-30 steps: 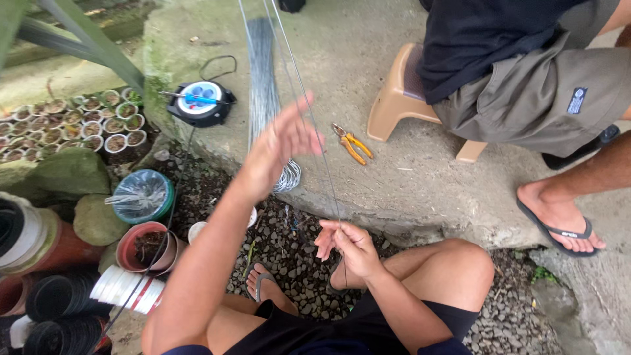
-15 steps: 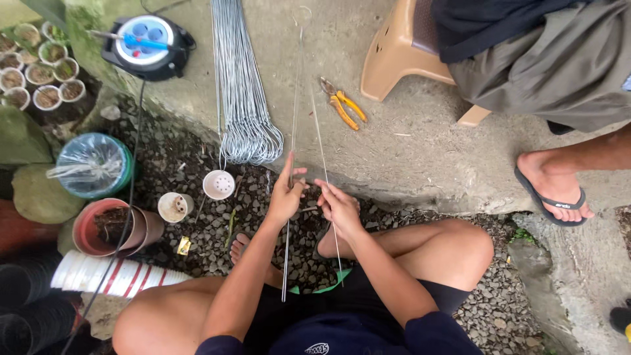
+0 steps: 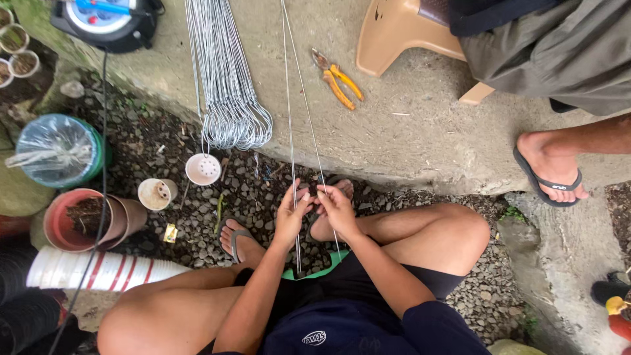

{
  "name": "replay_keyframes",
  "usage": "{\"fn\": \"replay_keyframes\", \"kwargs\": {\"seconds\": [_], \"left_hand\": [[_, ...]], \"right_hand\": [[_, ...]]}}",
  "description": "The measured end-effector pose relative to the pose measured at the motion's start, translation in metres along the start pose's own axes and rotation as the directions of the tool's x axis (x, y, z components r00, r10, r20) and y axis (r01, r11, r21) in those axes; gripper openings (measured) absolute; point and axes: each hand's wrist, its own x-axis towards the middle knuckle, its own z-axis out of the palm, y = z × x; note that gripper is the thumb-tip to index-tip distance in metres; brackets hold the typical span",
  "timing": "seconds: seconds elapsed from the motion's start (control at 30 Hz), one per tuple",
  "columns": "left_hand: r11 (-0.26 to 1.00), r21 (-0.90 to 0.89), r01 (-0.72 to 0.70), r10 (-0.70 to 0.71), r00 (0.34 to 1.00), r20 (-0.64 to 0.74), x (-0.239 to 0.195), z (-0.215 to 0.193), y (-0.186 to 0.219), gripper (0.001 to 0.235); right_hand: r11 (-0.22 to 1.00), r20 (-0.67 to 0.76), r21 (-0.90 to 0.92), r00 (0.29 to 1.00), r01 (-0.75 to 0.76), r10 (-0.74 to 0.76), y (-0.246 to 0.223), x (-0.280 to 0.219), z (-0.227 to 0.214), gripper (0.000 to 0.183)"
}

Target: The person sits on a small stool and uses pliers to bend two metal wires into a looped hanger shape. They then insert the wires into a small plastic cup and bend the wire ends to secure the cup in place.

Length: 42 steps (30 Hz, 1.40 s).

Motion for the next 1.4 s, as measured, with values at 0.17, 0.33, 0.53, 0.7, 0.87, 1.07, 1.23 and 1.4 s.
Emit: {"fn": "replay_keyframes", "kwargs": {"seconds": [0.17,0.33,0.53,0.7,0.87,1.07,1.23,1.4], "left_hand": [[0.997,-0.054,-0.061,0.061,0.998,0.002,-0.006,0.002,0.003,0.07],[0.99,-0.11,0.09,-0.086,0.996,0.032,-0.014,-0.011,0.014,0.063],[0.865,-0.447,0.226,-0.191,0.974,0.122,-0.01,-0.016,0.012,0.065],[0.903,-0.366,0.223,-0.201,0.975,0.099,0.0,-0.025,-0.003,0.052],[0.977,-0.175,0.126,-0.133,0.991,-0.03,0.004,-0.027,-0.011,0.048],[0.946,-0.242,0.216,-0.2,0.976,0.089,-0.005,-0.02,0.011,0.057],[0.903,-0.325,0.281,-0.25,0.959,0.134,-0.003,-0.021,0.017,0.058],[0.957,-0.247,0.155,-0.149,0.988,0.042,-0.001,-0.026,0.004,0.048]], "right_hand": [[0.999,-0.054,-0.038,0.998,0.037,-0.039,0.002,-0.01,-0.004,0.033],[0.691,-0.098,-0.555,0.788,0.464,-0.608,-0.044,-0.028,0.017,0.036],[0.389,0.128,-0.751,0.695,0.533,-0.707,-0.086,-0.061,0.045,0.026],[0.751,0.167,-0.595,0.958,0.287,-0.234,-0.067,-0.051,0.053,0.035],[0.927,0.17,-0.366,0.985,0.085,-0.023,-0.044,-0.039,0.041,0.024],[0.794,0.285,-0.591,0.958,0.146,0.037,-0.031,-0.023,0.025,0.025],[0.94,0.306,-0.339,0.95,0.044,0.066,-0.011,-0.021,0.033,0.017],[0.993,0.403,0.026,0.91,-0.112,0.092,-0.035,-0.032,0.028,0.015]]}}
